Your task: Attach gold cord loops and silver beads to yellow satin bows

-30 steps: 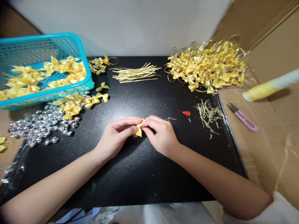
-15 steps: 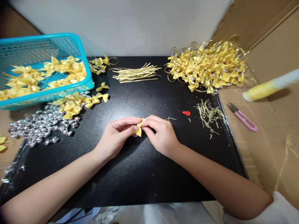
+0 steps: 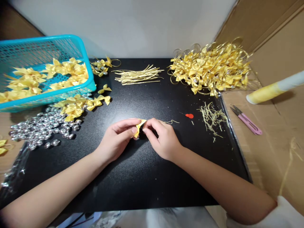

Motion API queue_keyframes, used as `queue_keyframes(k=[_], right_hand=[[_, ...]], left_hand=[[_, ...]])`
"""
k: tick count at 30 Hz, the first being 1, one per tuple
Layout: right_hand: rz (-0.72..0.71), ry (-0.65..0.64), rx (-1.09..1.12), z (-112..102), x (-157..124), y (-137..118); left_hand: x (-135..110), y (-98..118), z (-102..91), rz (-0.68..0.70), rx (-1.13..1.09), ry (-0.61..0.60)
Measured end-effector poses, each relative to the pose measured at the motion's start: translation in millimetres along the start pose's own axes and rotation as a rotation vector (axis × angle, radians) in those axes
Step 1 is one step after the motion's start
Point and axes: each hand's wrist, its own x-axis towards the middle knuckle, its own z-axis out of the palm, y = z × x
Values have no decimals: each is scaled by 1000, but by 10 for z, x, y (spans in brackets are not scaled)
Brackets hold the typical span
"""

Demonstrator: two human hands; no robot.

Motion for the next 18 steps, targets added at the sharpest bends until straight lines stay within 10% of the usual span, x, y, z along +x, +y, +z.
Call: queue_keyframes(k=[18], right_hand=[[-18,-85,132,-20,-59,15]], left_hand=[[17,34,6,-137,-146,-100]])
